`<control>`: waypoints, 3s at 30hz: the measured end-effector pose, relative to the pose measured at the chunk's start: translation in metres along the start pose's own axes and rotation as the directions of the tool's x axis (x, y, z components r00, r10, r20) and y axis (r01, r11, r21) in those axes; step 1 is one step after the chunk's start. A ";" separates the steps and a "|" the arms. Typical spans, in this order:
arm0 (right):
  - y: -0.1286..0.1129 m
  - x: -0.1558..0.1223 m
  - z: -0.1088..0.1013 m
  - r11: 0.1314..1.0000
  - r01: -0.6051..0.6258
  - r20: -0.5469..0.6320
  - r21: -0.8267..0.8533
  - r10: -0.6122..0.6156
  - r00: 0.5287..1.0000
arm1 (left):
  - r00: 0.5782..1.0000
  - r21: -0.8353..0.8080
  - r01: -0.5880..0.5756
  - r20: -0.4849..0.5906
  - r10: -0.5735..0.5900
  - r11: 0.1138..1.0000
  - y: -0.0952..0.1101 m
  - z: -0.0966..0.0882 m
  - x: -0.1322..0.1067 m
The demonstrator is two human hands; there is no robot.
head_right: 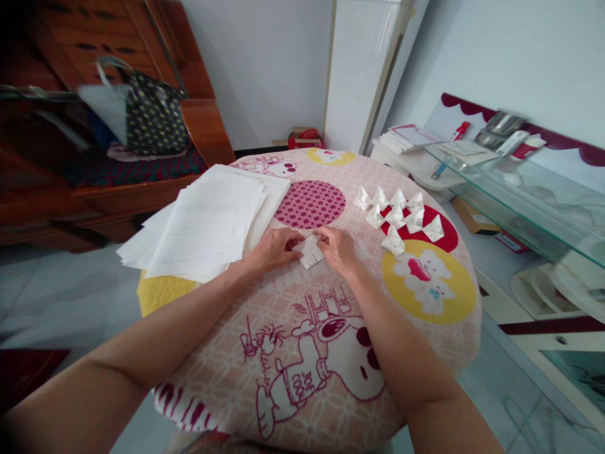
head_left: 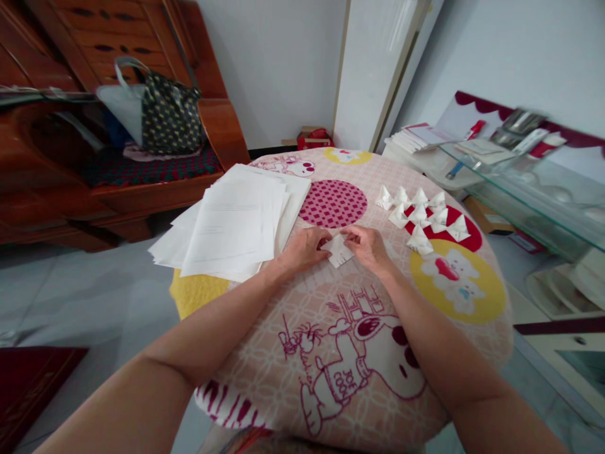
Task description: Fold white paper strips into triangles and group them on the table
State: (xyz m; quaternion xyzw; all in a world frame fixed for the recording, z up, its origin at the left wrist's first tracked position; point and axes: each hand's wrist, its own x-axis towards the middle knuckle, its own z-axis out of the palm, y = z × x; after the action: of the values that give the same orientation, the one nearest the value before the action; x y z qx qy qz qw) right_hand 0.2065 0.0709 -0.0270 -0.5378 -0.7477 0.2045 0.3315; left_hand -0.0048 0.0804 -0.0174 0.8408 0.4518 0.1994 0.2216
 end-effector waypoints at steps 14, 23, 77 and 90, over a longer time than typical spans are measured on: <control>-0.016 -0.032 -0.010 0.909 0.350 0.222 -0.227 -0.302 0.927 | 0.972 -0.050 -0.233 -0.034 0.231 0.971 0.002 0.003 -0.006; -0.017 -0.035 -0.012 0.910 0.360 0.255 -0.204 -0.306 0.917 | 0.958 -0.079 -0.247 0.130 0.256 0.966 0.007 -0.013 -0.009; -0.026 -0.023 -0.020 0.932 -0.331 0.219 -0.150 0.358 0.908 | 0.961 0.224 0.253 0.059 -0.272 0.941 0.028 0.000 -0.009; -0.031 -0.021 -0.022 0.911 -0.340 0.243 -0.233 0.394 0.887 | 0.936 0.032 0.243 0.254 -0.243 0.969 0.014 -0.017 0.009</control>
State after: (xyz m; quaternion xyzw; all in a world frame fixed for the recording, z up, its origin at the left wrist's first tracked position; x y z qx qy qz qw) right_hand 0.2056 0.0398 0.0028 -0.6631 -0.6874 0.2688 0.1247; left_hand -0.0004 0.0847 0.0057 0.7971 0.5198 0.0603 0.3012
